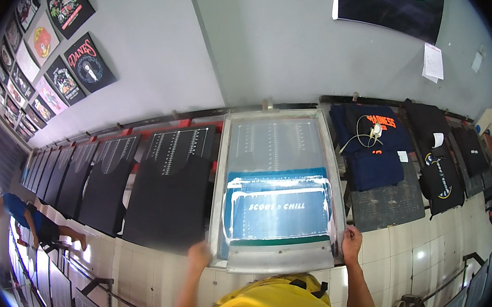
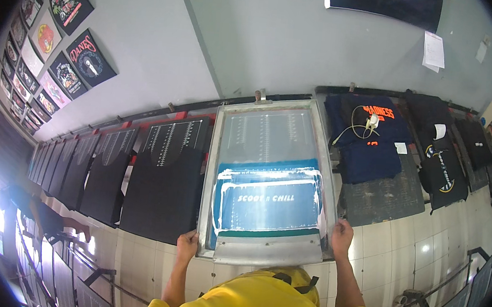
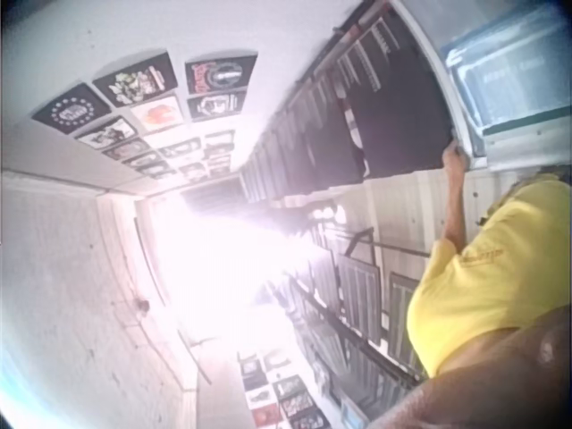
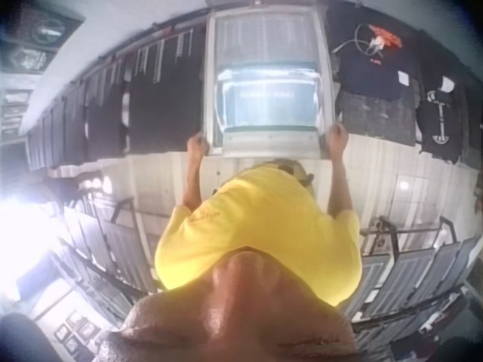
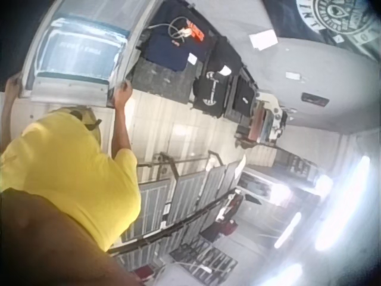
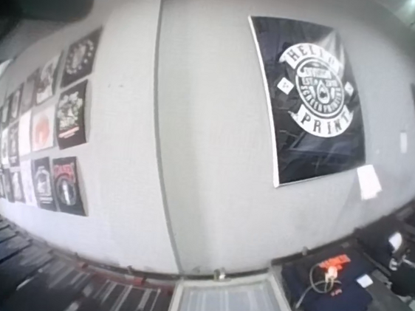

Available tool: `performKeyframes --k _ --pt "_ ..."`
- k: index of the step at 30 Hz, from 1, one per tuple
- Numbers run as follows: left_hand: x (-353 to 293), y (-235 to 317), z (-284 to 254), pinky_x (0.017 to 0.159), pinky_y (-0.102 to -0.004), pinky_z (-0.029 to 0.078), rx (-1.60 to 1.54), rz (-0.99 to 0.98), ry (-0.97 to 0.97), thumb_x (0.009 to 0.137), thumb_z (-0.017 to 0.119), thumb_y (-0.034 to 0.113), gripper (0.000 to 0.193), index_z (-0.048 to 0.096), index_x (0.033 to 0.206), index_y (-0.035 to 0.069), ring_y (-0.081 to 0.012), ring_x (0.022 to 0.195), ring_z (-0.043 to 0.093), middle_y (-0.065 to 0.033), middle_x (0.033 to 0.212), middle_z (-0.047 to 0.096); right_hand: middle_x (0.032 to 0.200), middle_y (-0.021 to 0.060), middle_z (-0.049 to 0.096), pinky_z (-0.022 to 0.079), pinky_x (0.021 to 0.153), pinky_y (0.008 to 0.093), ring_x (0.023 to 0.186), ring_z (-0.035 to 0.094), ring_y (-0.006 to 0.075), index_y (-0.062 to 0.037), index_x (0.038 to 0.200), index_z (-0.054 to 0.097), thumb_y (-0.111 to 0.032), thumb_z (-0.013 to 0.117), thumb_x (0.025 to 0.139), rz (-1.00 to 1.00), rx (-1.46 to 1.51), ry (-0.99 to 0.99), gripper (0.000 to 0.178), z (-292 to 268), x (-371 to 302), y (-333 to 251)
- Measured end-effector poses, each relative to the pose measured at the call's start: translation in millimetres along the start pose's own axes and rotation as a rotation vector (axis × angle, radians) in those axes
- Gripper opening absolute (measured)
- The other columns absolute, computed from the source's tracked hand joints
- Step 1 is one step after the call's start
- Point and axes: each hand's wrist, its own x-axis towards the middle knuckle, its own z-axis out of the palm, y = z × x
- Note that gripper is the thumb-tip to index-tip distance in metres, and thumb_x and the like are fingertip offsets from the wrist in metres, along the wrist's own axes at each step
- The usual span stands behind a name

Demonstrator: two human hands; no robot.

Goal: The person performs screen printing by sliding a squeegee across a screen to apply ink to black t-shirts mounted on boards.

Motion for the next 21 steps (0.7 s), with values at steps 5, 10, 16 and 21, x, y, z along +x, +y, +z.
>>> performKeyframes --k 5,10,16,21 --pt "2 -4 -2 0.070 -0.0435 0.051 -0.064 0.014 0.009 0.087 0.062 0.012 0.014 0.071 0.093 0.002 -0.0411 0.076 0.066 -0.0253 0.081 0.066 0.089 0.0133 0.071 0.051 0.078 0.0306 0.085 0.066 0.0187 0.0063 0.106 0.068 0.000 0.057 0.091 -0.051 -0.029 0.029 0.021 -2 2 19" --pt "-2 -4 -2 0.069 -0.0430 0.051 -0.026 0.034 0.015 0.088 0.063 0.013 0.016 0.072 0.095 0.001 -0.0383 0.076 0.068 -0.0249 0.080 0.067 0.092 0.0176 0.072 0.052 0.080 0.0321 0.086 0.068 0.0226 0.0052 0.108 0.068 -0.004 0.059 0.092 -0.095 -0.115 0.036 0.021 0 1 24" --pt "-8 37 -7 0.086 -0.0411 0.054 0.003 -0.066 0.007 0.091 0.063 0.018 0.027 0.072 0.109 -0.001 -0.0382 0.096 0.069 -0.0230 0.102 0.072 0.098 0.0171 0.070 0.053 0.081 0.0349 0.087 0.067 0.0275 0.0035 0.113 0.066 -0.012 0.062 0.093 -0.101 -0.302 -0.079 0.026 -17 4 14" --pt "-43 89 -44 0.101 -0.0441 0.047 0.185 0.232 -0.027 0.089 0.067 0.017 0.032 0.071 0.116 0.000 -0.0350 0.120 0.061 -0.0203 0.123 0.067 0.132 0.0199 0.060 0.046 0.102 0.0461 0.122 0.056 0.0373 -0.0030 0.130 0.058 -0.026 0.072 0.087 -0.440 -0.663 -0.352 0.051 -37 -37 -86"
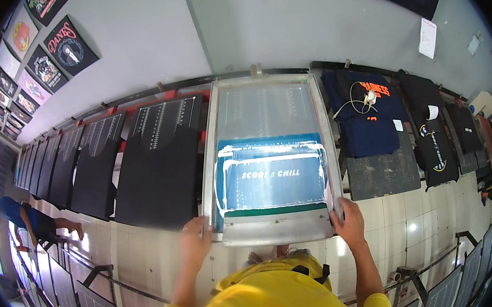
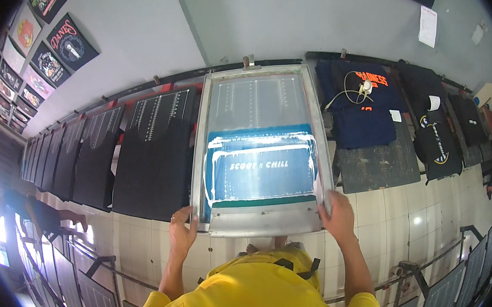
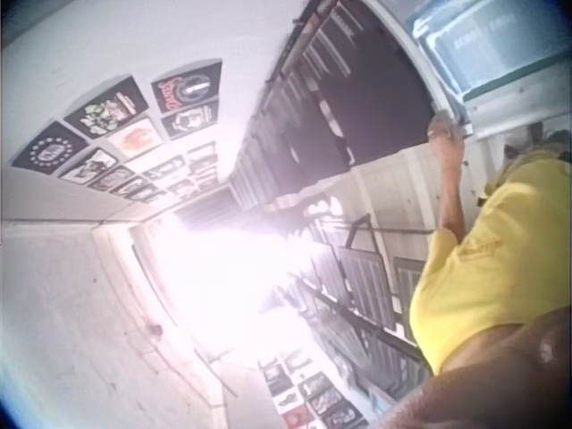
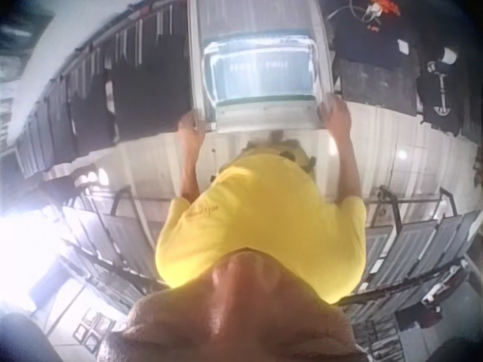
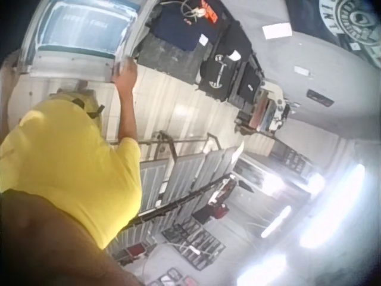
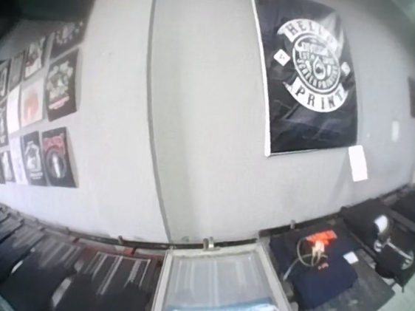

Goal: The person performs screen printing by sliding a squeegee across a screen to apply ink to black t-shirts mounted on boards.

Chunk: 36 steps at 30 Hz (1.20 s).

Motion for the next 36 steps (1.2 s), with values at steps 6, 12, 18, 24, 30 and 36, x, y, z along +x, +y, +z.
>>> performKeyframes --k 6,12,18,24,30,36 --pt "-14 35 -15 0.114 -0.0502 0.035 0.164 0.520 -0.340 0.082 0.071 0.016 0.047 0.065 0.126 0.004 -0.0321 0.136 0.048 -0.0158 0.141 0.056 0.139 0.0143 0.052 0.041 0.109 0.0451 0.129 0.049 0.0340 -0.0076 0.137 0.053 -0.028 0.082 0.072 -0.472 -0.268 -0.376 0.074 -14 -22 -20" --pt "21 32 19 0.104 -0.0456 0.046 0.266 0.550 -0.346 0.071 0.069 0.008 0.050 0.062 0.121 0.006 -0.0329 0.120 0.058 -0.0139 0.130 0.058 0.117 0.0156 0.062 0.046 0.098 0.0438 0.113 0.058 0.0318 -0.0049 0.124 0.058 -0.016 0.077 0.067 -0.471 -0.314 -0.365 0.061 -24 17 -48" --pt "45 38 33 0.073 -0.0389 0.059 0.296 0.439 -0.311 0.067 0.068 0.004 0.030 0.062 0.096 0.005 -0.0287 0.086 0.067 -0.0100 0.098 0.064 0.096 0.0120 0.063 0.048 0.084 0.0424 0.095 0.061 0.0299 -0.0035 0.090 0.064 -0.013 0.074 0.066 -0.433 -0.290 -0.248 0.028 -7 39 -47" --pt "13 35 29 0.081 -0.0369 0.059 0.235 0.493 -0.211 0.065 0.069 0.002 0.038 0.066 0.102 0.006 -0.0270 0.102 0.069 -0.0097 0.112 0.069 0.096 0.0129 0.062 0.051 0.083 0.0432 0.095 0.061 0.0305 -0.0013 0.092 0.061 -0.011 0.070 0.068 -0.438 -0.204 -0.195 0.027 -14 0 -53" --pt "21 16 54 0.083 -0.0362 0.059 0.256 0.514 -0.132 0.067 0.066 0.000 0.036 0.067 0.103 0.005 -0.0264 0.106 0.070 -0.0103 0.117 0.071 0.099 0.0141 0.063 0.053 0.083 0.0399 0.096 0.061 0.0304 -0.0004 0.093 0.062 -0.008 0.063 0.073 -0.473 -0.246 -0.126 0.022 17 10 -35" --pt "106 22 56 0.075 -0.0369 0.059 0.238 0.530 -0.181 0.065 0.066 -0.001 0.038 0.067 0.102 0.005 -0.0265 0.085 0.072 -0.0103 0.106 0.071 0.095 0.0133 0.065 0.055 0.081 0.0401 0.092 0.063 0.0309 -0.0005 0.089 0.062 -0.005 0.067 0.070 -0.412 -0.289 -0.158 0.021 32 86 -28"
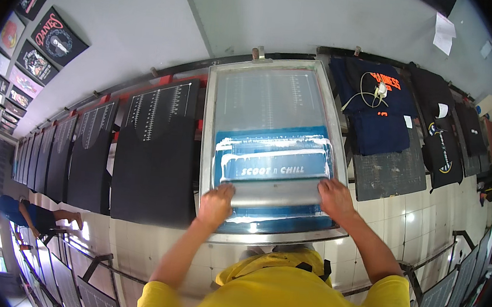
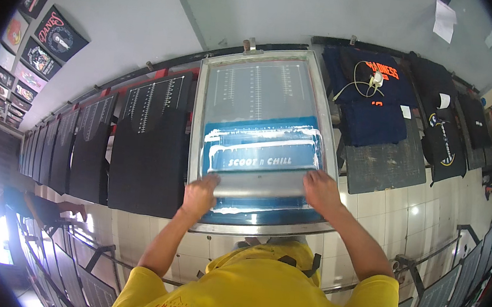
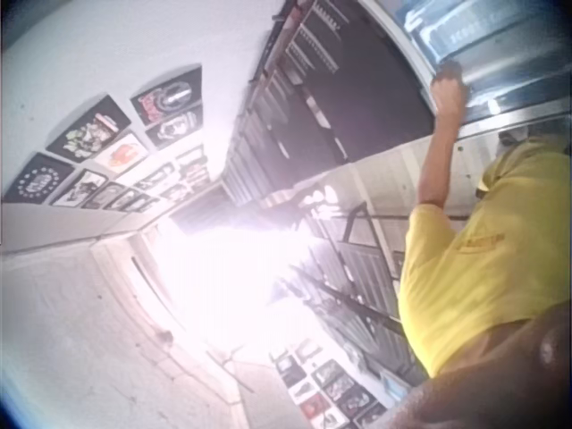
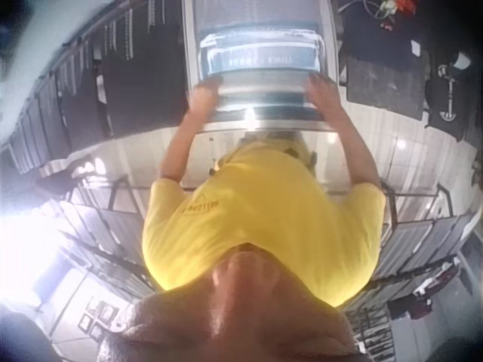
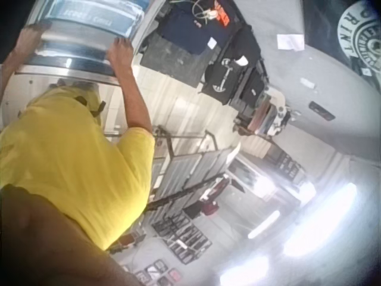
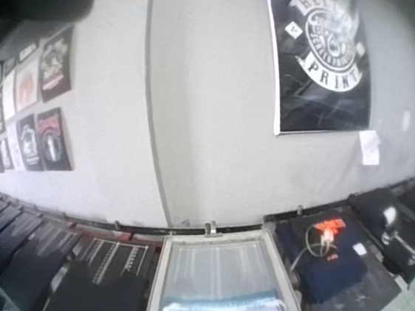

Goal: The person performs screen printing by sliding a squeegee across a screen to apply ink to black t-shirts mounted on boards.

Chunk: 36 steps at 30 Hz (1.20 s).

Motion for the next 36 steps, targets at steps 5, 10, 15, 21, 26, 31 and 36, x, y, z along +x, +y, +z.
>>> performKeyframes --k 5,10,15,21,26,31,36 --pt "61 -37 -4 0.073 -0.0394 0.059 0.007 0.022 0.008 0.065 0.066 -0.002 0.034 0.067 0.098 0.005 -0.0295 0.083 0.071 -0.0117 0.094 0.070 0.092 0.0149 0.065 0.056 0.081 0.0416 0.094 0.064 0.0322 -0.0007 0.088 0.064 -0.006 0.072 0.067 -0.024 -0.013 0.037 0.022 -6 65 25" --pt "78 -43 -12 0.074 -0.0427 0.058 0.031 -0.018 -0.048 0.067 0.065 -0.002 0.028 0.068 0.094 0.004 -0.0345 0.083 0.070 -0.0149 0.092 0.071 0.097 0.0157 0.066 0.054 0.084 0.0459 0.098 0.064 0.0343 -0.0013 0.090 0.066 -0.009 0.072 0.071 -0.005 0.034 -0.029 0.022 -13 86 37" --pt "28 -22 -15 0.074 -0.0426 0.058 -0.041 -0.025 -0.019 0.067 0.063 -0.002 0.026 0.066 0.093 0.004 -0.0344 0.084 0.070 -0.0149 0.098 0.070 0.100 0.0147 0.065 0.053 0.087 0.0437 0.099 0.062 0.0337 -0.0022 0.092 0.062 -0.006 0.070 0.070 0.009 0.095 0.000 0.024 -25 33 4" --pt "-40 11 -6 0.080 -0.0380 0.059 -0.049 -0.039 0.000 0.064 0.063 -0.005 0.042 0.069 0.104 0.005 -0.0292 0.093 0.071 -0.0106 0.114 0.070 0.103 0.0126 0.065 0.054 0.084 0.0397 0.097 0.063 0.0306 -0.0008 0.098 0.063 -0.004 0.069 0.066 0.001 0.084 0.024 0.032 -16 -36 -31" --pt "-28 -5 11 0.079 -0.0359 0.060 -0.002 0.042 0.069 0.068 0.063 -0.002 0.038 0.067 0.105 0.005 -0.0263 0.102 0.071 -0.0092 0.118 0.069 0.103 0.0126 0.065 0.055 0.081 0.0382 0.093 0.063 0.0289 0.0011 0.098 0.064 -0.005 0.066 0.068 -0.023 0.015 0.042 0.032 -7 -20 -23" --pt "37 -38 7 0.077 -0.0376 0.059 -0.010 0.046 0.030 0.062 0.070 0.000 0.043 0.066 0.105 0.005 -0.0270 0.091 0.071 -0.0097 0.111 0.070 0.095 0.0126 0.065 0.055 0.079 0.0409 0.092 0.063 0.0299 -0.0012 0.090 0.063 -0.004 0.068 0.068 0.033 -0.013 0.015 0.023 1 40 9" --pt "84 -55 -1 0.074 -0.0405 0.058 -0.018 0.021 0.003 0.065 0.067 0.000 0.035 0.069 0.099 0.006 -0.0316 0.081 0.070 -0.0127 0.092 0.069 0.089 0.0148 0.065 0.055 0.079 0.0424 0.091 0.064 0.0321 -0.0017 0.084 0.063 -0.003 0.068 0.070 0.006 0.024 0.034 0.016 -9 84 32"
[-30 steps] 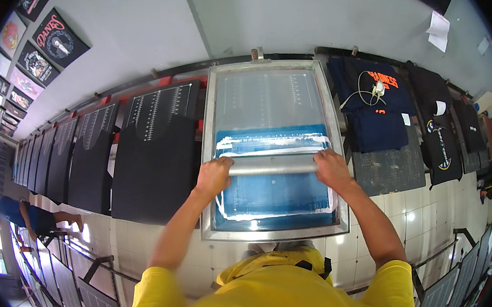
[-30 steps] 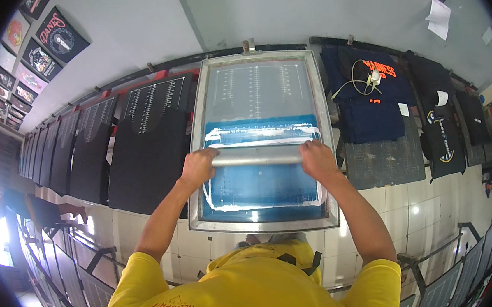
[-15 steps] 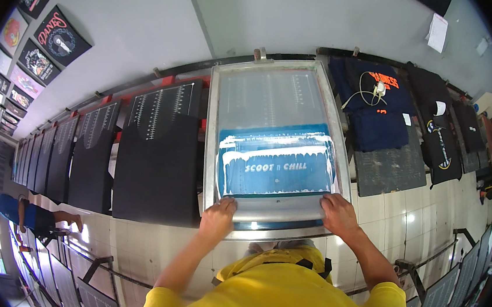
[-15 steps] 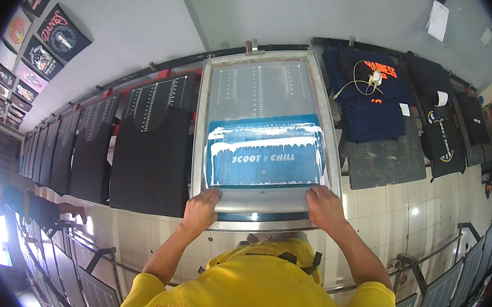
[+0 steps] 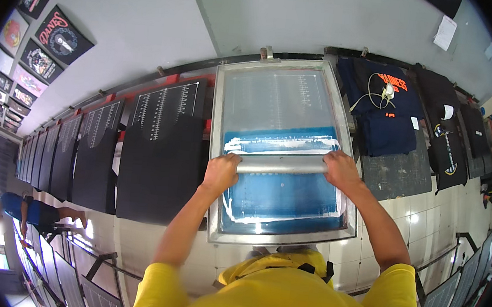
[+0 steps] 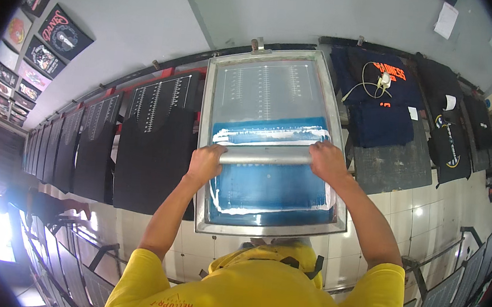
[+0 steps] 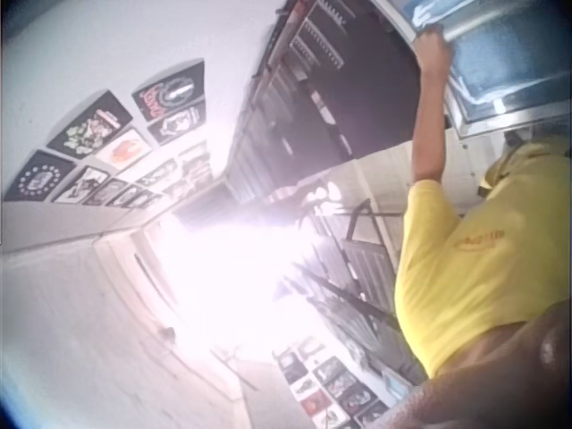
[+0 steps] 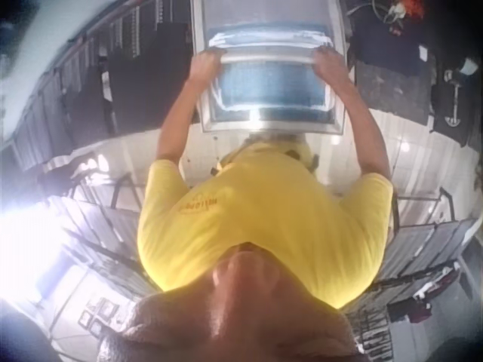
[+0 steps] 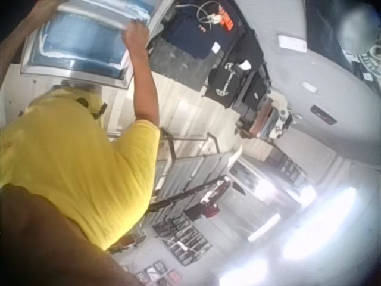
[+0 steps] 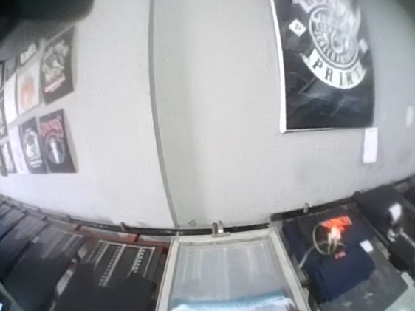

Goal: The person performs screen printing by sliding a squeegee across a screen to apply ink to black t-shirts mounted on boards.

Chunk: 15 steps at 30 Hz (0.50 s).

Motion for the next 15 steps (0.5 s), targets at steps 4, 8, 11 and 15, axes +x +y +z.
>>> performKeyframes --k 4,8,11,15 --pt "-1 2 -4 0.075 -0.0417 0.058 0.016 -0.008 -0.024 0.065 0.066 -0.001 0.034 0.070 0.098 0.006 -0.0326 0.084 0.070 -0.0136 0.092 0.070 0.090 0.0152 0.066 0.055 0.081 0.0434 0.093 0.064 0.0337 -0.0022 0.083 0.064 -0.006 0.070 0.069 -0.003 0.035 0.025 0.016 -3 3 1" --pt "-38 28 -17 0.075 -0.0409 0.059 -0.012 -0.017 -0.005 0.067 0.065 -0.002 0.030 0.069 0.096 0.006 -0.0310 0.087 0.070 -0.0122 0.094 0.070 0.099 0.0147 0.065 0.054 0.082 0.0447 0.096 0.063 0.0336 -0.0017 0.088 0.062 -0.005 0.069 0.070 0.002 0.043 0.014 0.020 -7 -42 -20" --pt "-78 58 -22 0.075 -0.0385 0.060 -0.012 -0.034 0.030 0.069 0.064 -0.002 0.028 0.069 0.095 0.006 -0.0291 0.088 0.071 -0.0098 0.095 0.071 0.104 0.0141 0.064 0.054 0.082 0.0443 0.098 0.062 0.0329 -0.0018 0.091 0.061 -0.004 0.069 0.068 0.014 0.076 0.026 0.024 -21 -85 -47" --pt "-116 69 -4 0.079 -0.0373 0.059 -0.014 -0.015 0.068 0.066 0.064 -0.004 0.038 0.069 0.102 0.006 -0.0271 0.097 0.071 -0.0090 0.107 0.071 0.106 0.0136 0.063 0.055 0.082 0.0419 0.098 0.062 0.0313 -0.0019 0.093 0.061 -0.004 0.068 0.066 0.016 0.072 0.004 0.028 -11 -120 -60"
